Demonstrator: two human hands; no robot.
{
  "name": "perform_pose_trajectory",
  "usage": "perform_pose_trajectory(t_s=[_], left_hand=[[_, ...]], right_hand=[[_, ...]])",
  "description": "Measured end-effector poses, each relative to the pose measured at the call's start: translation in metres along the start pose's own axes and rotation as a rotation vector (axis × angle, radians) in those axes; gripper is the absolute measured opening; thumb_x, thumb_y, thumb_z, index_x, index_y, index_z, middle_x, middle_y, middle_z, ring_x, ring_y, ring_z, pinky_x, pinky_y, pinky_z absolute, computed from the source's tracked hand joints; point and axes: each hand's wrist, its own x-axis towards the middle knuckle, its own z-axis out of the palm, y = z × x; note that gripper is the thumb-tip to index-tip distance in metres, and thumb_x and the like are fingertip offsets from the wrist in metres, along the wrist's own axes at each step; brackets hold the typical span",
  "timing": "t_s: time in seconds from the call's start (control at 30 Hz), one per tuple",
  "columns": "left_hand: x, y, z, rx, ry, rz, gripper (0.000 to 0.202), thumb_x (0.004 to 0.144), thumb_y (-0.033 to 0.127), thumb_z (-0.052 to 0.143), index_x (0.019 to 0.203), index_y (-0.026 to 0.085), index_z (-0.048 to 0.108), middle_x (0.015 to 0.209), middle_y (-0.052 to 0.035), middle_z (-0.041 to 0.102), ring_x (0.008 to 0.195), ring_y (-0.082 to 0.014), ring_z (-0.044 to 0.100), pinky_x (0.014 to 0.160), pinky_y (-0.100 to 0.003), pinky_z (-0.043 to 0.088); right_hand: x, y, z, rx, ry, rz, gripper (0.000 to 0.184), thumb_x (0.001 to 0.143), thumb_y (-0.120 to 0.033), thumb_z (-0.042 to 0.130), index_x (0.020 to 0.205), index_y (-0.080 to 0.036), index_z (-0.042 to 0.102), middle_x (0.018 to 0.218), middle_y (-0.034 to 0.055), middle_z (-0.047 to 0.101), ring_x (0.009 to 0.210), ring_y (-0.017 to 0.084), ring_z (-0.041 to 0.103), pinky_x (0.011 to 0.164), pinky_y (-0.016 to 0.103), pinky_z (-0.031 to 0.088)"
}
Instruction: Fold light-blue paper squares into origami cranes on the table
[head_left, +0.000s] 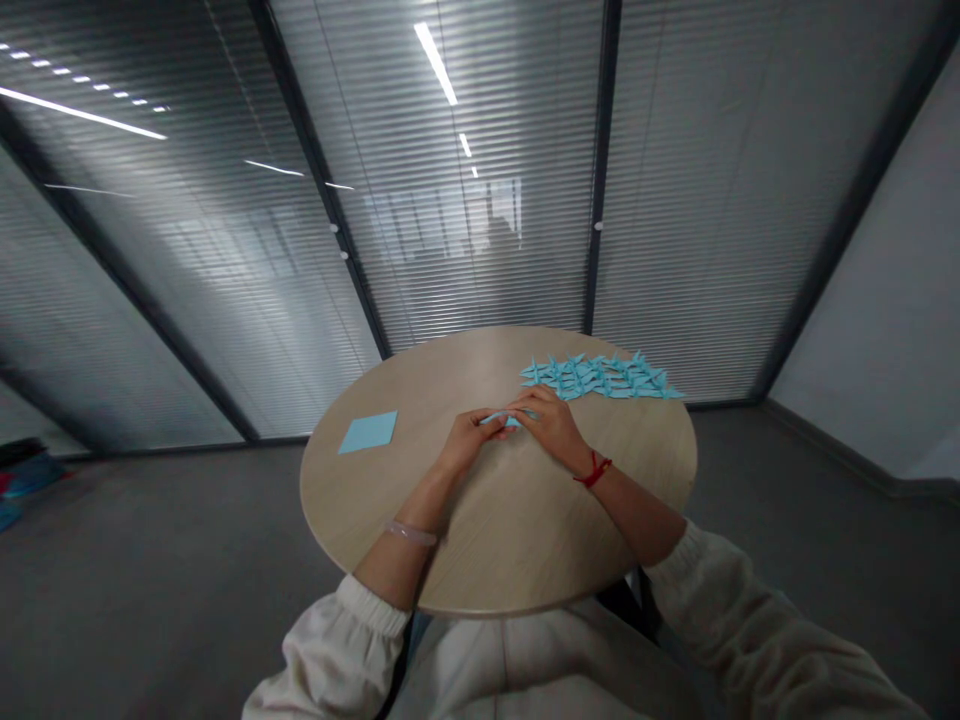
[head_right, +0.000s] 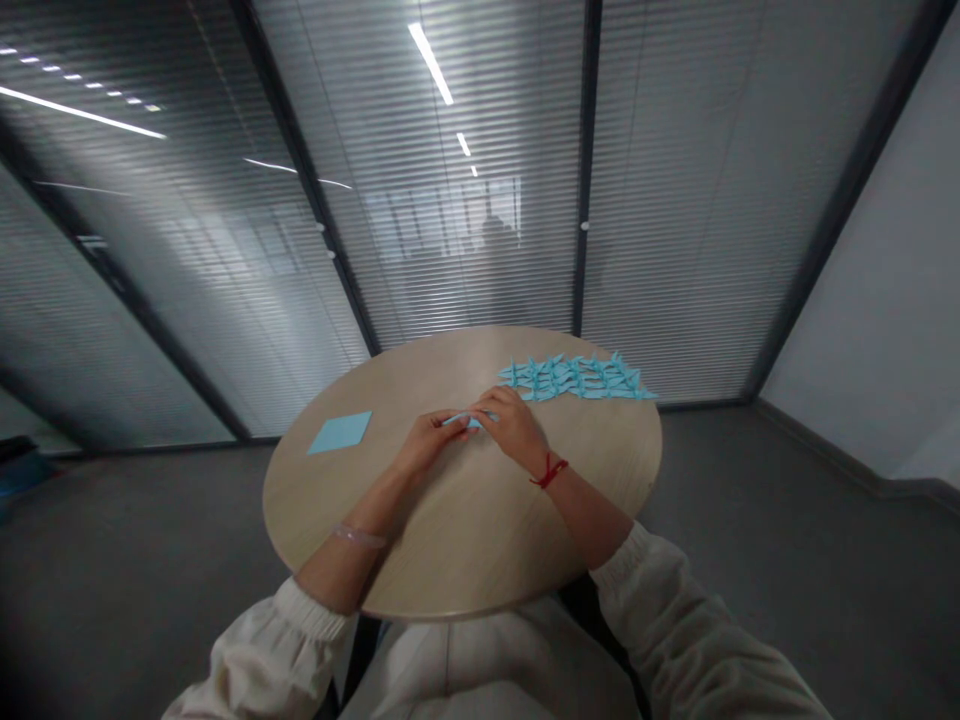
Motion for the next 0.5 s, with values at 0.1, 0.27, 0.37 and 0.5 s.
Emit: perform_pose_trajectory(t_s=[0.1,0.27,0.37,0.5], left_hand=[[0.0005,-0.0012,-0.0007,-0.062,0.002,-0.029,0.042,0.061,0.046,0.079,0.084,0.012,0.074,0.082,-0.0066,0.073,0.079,-0.0185,0.067,0.077,-0.03,0.052],[0.0023,-0.0035,-0.0034,-0.16,0.008,-0.068,0.038,0.061,0.041,0.081,0.084,0.011,0.074,0.083,-0.0083,0.074,0.077,-0.0177,0.068,0.08,-0.031,0.054],[0.0023,-0.0027,-0.0041,-0.222,0.024,-0.084,0.034,0.063,0.037,0.08,0.082,0.011,0.073,0.086,-0.0108,0.074,0.078,-0.0175,0.068,0.082,-0.031,0.054],[0.0013,-0.0009,-0.0048,-0.232,0.048,-0.067,0.034,0.066,0.039,0.079,0.084,0.011,0.073,0.091,-0.0118,0.074,0.082,-0.0179,0.068,0.084,-0.032,0.055]], right_hand=[[0.0003,-0.0006,-0.0014,0.0,-0.008,-0.034,0.016,0.089,-0.027,0.059,0.091,-0.023,0.074,0.087,0.0059,0.067,0.087,0.02,0.059,0.082,0.035,0.047],[0.0013,0.0004,-0.0053,-0.03,-0.086,-0.072,0.021,0.091,-0.021,0.055,0.1,-0.027,0.073,0.101,0.0066,0.069,0.098,0.02,0.06,0.091,0.04,0.048],[0.0013,0.0014,-0.0068,-0.052,-0.118,-0.114,0.027,0.092,-0.019,0.052,0.108,-0.028,0.07,0.108,0.0074,0.068,0.104,0.021,0.059,0.095,0.042,0.047],[0.0005,-0.0001,-0.0069,-0.103,-0.159,-0.152,0.036,0.09,-0.011,0.047,0.116,-0.026,0.067,0.117,0.0091,0.065,0.112,0.022,0.056,0.099,0.045,0.046]])
